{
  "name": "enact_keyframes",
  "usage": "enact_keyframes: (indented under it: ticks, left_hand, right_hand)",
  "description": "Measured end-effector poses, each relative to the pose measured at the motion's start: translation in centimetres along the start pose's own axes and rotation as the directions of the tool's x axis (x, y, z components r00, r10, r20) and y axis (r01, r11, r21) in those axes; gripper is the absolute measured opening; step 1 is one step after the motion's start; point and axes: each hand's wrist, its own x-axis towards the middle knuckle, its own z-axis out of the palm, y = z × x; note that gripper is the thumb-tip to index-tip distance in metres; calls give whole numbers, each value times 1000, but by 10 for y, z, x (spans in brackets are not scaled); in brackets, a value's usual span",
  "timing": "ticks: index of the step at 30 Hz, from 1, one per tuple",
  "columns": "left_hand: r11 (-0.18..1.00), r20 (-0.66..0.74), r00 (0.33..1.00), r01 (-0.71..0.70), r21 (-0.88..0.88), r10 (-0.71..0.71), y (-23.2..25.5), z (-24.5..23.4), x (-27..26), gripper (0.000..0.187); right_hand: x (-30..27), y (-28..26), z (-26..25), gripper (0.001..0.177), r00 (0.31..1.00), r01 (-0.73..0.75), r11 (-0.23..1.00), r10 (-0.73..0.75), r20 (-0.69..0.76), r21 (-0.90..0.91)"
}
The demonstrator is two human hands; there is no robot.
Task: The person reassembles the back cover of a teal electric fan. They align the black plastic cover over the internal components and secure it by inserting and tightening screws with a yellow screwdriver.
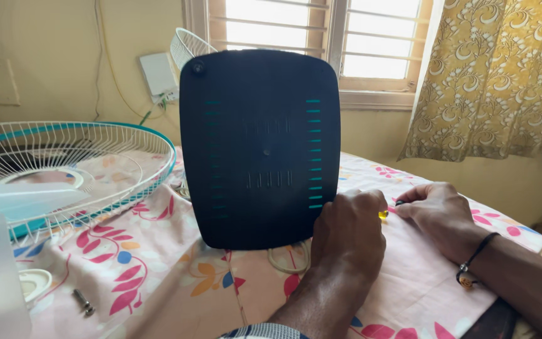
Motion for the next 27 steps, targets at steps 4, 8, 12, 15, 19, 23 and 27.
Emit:
enact_keyframes:
  ticks: [4,8,12,15,19,23,27]
  left_hand:
    - [988,18,997,82,-131,-80,2,-3,0,20]
    - [954,-15,991,127,-272,-136,4,-7,-4,20]
    - [881,43,953,296,-368,-301,7,-21,-13,18]
    - [873,-34,951,268,-407,-307,1,-35,-19,18]
    - [822,-118,937,222,-524,-328,-11,-48,-20,17]
    - [460,-62,876,190,-868,-478,-28,-54,-23,15]
    - [131,10,841,96,-987,-542,-48,-76,-34,17]
  right_hand:
    - [1,7,4,16,986,168,956,-164,-34,239]
    - [-5,10,1,18,989,149,908,-146,-37,391]
    - [-18,-1,-8,26,985,162,873,-173,-19,459]
    - [-31,-21,-5,29,976,198,862,-218,-11,466]
    - [-54,-43,-7,25,990,116,842,-142,10,527]
    - [-84,-78,-3,20,986,111,724,-168,18,681]
    - [-114,-122,-5,21,948,240,624,-315,-41,744]
